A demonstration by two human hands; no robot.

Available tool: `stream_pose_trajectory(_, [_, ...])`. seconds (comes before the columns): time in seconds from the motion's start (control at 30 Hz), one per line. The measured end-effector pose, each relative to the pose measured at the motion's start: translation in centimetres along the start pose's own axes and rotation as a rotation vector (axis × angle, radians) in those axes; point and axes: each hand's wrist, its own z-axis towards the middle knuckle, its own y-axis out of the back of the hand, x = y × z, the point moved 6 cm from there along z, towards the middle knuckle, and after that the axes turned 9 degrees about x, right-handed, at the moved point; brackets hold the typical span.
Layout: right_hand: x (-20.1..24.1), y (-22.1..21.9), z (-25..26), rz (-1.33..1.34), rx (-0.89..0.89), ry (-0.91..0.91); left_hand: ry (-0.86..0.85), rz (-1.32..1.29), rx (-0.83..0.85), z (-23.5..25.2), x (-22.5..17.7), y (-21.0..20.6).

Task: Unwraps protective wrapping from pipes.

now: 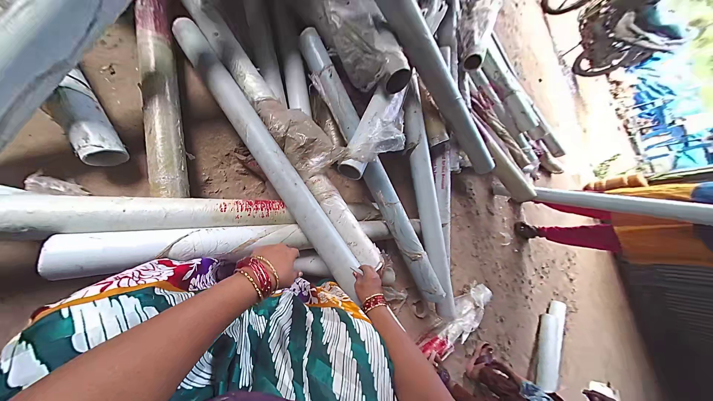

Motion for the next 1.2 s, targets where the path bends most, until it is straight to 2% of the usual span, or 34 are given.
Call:
stream_pose_trajectory(0.13, [1.1,0.3,0.7,0.000,0.157,-0.115,0.004,0.004,-0.031,-0.4,0.3,0.6])
stream_pose_trajectory(0.27, [4.1,0.3,-0.5,0.156,0.270,-0.022,-0.009,-0.035,-0.087,-1.1,1.1,1.1])
stream_pose_trajectory(0.33, [5.9,1.3,-2.0,0.331,0.240,0.028,-0.025,-0.044,-0.101,-1.7,1.4,1.3])
stream_pose_trajectory(0.43, [10.0,3.6,-5.0,0.794,0.160,0.092,-0.099,-0.108,-0.106,-2.3,1.9,1.5])
stream_pose_trajectory(0.53, [14.5,4.1,-7.4,1.206,0.096,0.138,-0.308,-0.412,-0.120,-1.9,1.9,1.8])
stream_pose_trajectory(0.6, [17.0,3.9,-8.7,1.359,0.085,0.142,-0.445,-0.698,-0.148,-2.9,1.4,2.2])
stream_pose_trajectory(0.7, [19.8,3.2,-10.5,1.537,0.071,0.134,-0.480,-0.929,-0.260,-4.9,2.0,3.1])
stream_pose_trajectory(0.8, [21.3,2.6,-11.7,1.658,0.111,0.126,-0.447,-0.892,-0.356,-5.8,3.1,3.6])
stream_pose_trajectory(1.0, [21.8,2.0,-13.5,1.690,0.128,0.149,-0.449,-0.894,-0.378,-7.0,3.9,3.6])
stream_pose_trajectory(1.07, [20.9,2.5,-14.2,1.624,0.122,0.122,-0.373,-0.726,-0.435,-7.4,4.7,3.9])
stream_pose_trajectory(1.13, [19.2,3.3,-14.6,1.543,0.101,0.050,-0.229,-0.463,-0.421,-7.8,5.5,3.8])
stream_pose_trajectory(1.2, [16.9,4.2,-15.2,1.439,0.054,-0.009,-0.092,-0.338,-0.415,-7.9,6.3,2.8])
